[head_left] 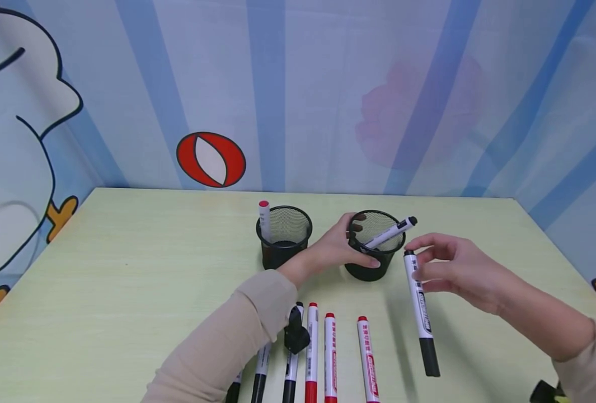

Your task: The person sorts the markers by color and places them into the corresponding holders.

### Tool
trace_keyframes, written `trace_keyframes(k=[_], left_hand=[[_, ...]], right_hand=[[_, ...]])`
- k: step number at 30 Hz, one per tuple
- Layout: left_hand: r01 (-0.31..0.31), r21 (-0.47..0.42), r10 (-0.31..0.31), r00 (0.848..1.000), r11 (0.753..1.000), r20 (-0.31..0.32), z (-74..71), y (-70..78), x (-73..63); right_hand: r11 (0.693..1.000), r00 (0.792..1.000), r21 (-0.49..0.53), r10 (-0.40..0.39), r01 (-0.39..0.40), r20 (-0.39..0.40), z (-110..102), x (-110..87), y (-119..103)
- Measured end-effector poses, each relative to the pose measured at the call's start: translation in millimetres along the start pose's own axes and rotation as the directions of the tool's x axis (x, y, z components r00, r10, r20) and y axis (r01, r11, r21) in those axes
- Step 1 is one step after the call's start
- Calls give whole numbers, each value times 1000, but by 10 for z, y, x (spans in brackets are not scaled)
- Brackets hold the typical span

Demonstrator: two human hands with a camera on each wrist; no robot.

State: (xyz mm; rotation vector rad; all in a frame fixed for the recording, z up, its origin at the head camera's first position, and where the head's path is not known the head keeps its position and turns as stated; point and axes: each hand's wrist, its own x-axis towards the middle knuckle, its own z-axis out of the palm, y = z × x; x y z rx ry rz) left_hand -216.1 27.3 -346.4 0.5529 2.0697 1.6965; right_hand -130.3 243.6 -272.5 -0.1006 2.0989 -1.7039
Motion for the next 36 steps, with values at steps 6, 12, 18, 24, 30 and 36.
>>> trace_keyframes(k=[6,12,18,24,30,36], left_hand=[[4,-2,-4,1000,1000,1,-1,3,-6],[4,-4,-4,1000,1000,2,-3,10,-11],[4,-9,-4,1000,1000,4,-2,10,-13],[4,-8,-4,1000,1000,8,9,21,-4],[1,-11,-1,1000,1000,13,32,24,12],[8,-20,-8,1000,1000,12,3,2,-5]], right_hand=[[999,998,-6,-41,41,-41,-79,36,-104],[997,994,8,-78,79,-71,-164,74,-216],[991,990,92,-90,100,-106,-249,121,-315],[989,986,102,-93,107,-139,-330,161,-400],[986,983,121,-94,114,-161,-397,192,-455],[979,977,157,-101,131,-187,-369,248,-507]])
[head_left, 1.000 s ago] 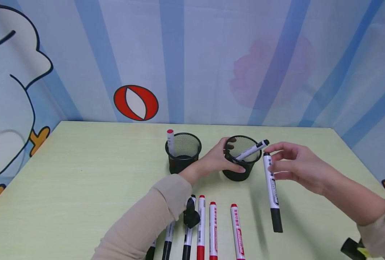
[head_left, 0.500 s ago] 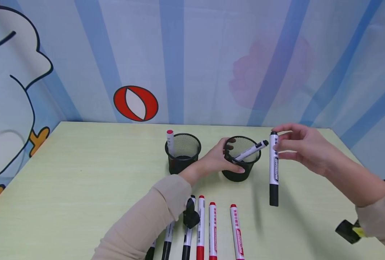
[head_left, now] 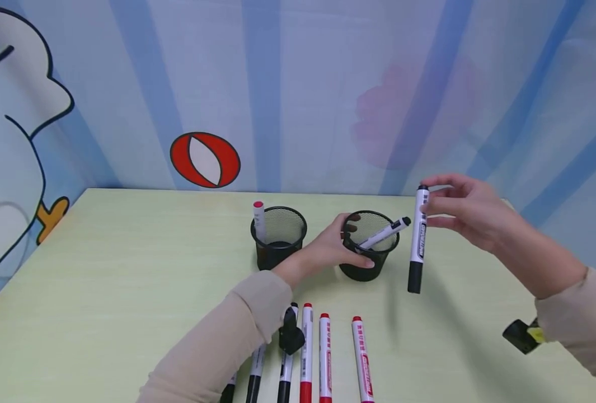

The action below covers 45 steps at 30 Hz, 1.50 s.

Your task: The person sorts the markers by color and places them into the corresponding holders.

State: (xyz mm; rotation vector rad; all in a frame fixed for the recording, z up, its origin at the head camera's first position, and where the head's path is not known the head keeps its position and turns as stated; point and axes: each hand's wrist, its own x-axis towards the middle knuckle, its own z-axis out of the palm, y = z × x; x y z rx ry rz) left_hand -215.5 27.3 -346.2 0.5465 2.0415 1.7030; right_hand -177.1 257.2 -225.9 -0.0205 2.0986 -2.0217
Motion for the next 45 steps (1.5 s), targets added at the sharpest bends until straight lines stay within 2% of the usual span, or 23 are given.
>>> trace_keyframes(k=[5,11,18,23,34,39,45], left_hand=[[4,16,-4,1000,1000,-11,-38,-13,-20],[-9,6,9,1000,1000,2,-2,-7,10],[-10,4,10,1000,1000,-4,6,8,6],[-11,2,11,1000,1000,-3,5,16,6],[0,6,1,1000,1000,-6,18,4,-18],[1,-7,-1,1000,1000,-3,13,8,-21],[-1,3,1,1000,1000,-3,11,21,-18]], right_hand=[[1000,1000,29,-9,9,-10,44,64,-16],[997,999,68,-31,33,-29,11,103,-45],[999,995,3,-49,50,-92,40,160,-81],[995,989,20,-91,94,-121,66,197,-87],[991,964,-49,-135,127,-229,116,275,-21],[983,948,-10,-178,181,-266,124,310,11],[969,934,31,-227,244,-275,157,350,52]])
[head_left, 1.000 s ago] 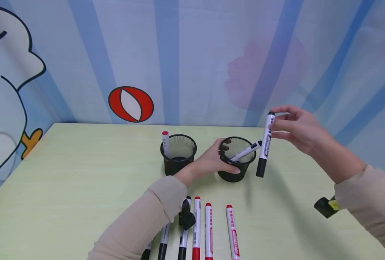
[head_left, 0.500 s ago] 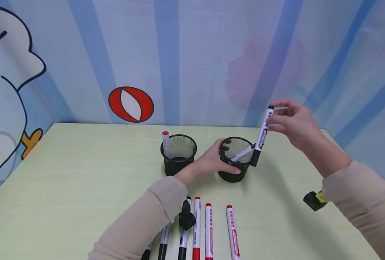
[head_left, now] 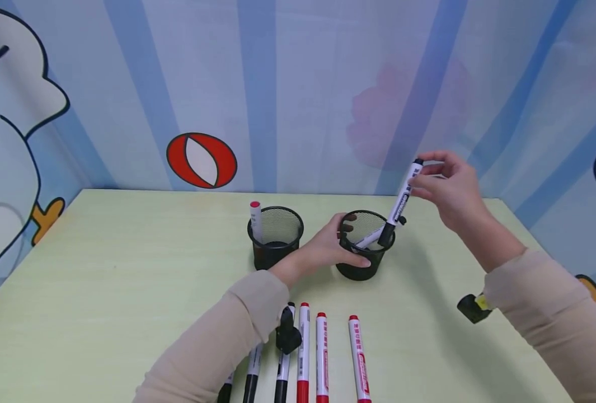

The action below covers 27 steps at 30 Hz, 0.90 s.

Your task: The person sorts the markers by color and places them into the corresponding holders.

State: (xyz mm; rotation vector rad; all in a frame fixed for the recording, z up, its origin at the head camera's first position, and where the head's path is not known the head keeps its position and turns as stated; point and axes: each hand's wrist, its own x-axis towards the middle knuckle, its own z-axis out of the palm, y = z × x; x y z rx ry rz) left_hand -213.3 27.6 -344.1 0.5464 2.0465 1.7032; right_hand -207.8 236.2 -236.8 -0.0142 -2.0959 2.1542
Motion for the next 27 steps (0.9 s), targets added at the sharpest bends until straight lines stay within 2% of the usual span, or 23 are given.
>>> trace_keyframes(k=[10,17,23,27], left_hand=[[10,-5,-10,1000,1000,0,-10,-8,13],[4,4,-4,1000,1000,-6,-6,-7,8],[1,0,-1,1000,1000,-4,-7,-6,0],[-7,1,6,1000,1000,3,-11,-8,2]], right_hand=[[997,996,-6,-79,80,27,38,10,120],[987,984,11,-163,163,64,63,-23,229],[979,974,11,-201,201,102,56,-33,309],[976,972,-6,-214,216,99,55,-33,348]])
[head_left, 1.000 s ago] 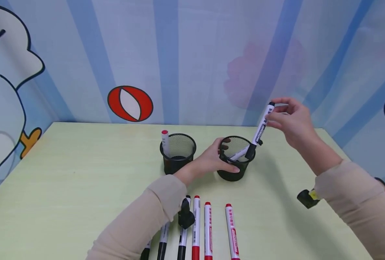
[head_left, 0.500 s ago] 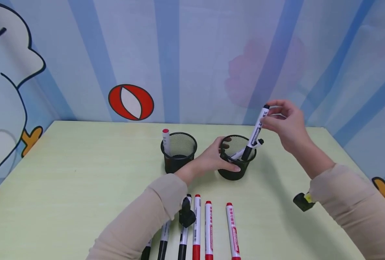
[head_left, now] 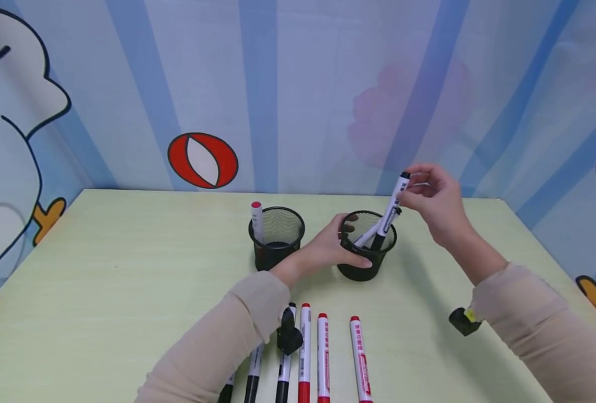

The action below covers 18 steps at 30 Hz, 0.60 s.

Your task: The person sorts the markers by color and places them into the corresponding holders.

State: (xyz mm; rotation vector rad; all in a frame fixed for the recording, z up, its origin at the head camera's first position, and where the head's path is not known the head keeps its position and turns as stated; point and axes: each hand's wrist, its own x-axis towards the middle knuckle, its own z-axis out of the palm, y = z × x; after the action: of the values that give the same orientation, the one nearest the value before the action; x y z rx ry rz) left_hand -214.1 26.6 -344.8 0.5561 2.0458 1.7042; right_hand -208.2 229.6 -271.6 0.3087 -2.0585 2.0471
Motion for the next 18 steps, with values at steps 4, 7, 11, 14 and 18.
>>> trace_keyframes(k=[4,7,11,14,18], left_hand=[[1,9,-1,1000,1000,-3,-1,-2,7],[-1,9,1,1000,1000,-6,1,-3,6],[0,10,0,1000,1000,-4,0,0,-2],[2,12,-1,1000,1000,-4,1,-1,-3],[-3,12,3,1000,1000,-7,3,-10,5]], right_hand=[[1000,1000,-19,-9,8,-11,2,4,44],[1000,1000,-12,-28,28,-13,5,0,69],[998,998,-5,-60,59,-16,11,-10,89],[996,996,8,-84,84,-16,8,-22,106],[993,993,11,-119,119,-20,8,-26,143]])
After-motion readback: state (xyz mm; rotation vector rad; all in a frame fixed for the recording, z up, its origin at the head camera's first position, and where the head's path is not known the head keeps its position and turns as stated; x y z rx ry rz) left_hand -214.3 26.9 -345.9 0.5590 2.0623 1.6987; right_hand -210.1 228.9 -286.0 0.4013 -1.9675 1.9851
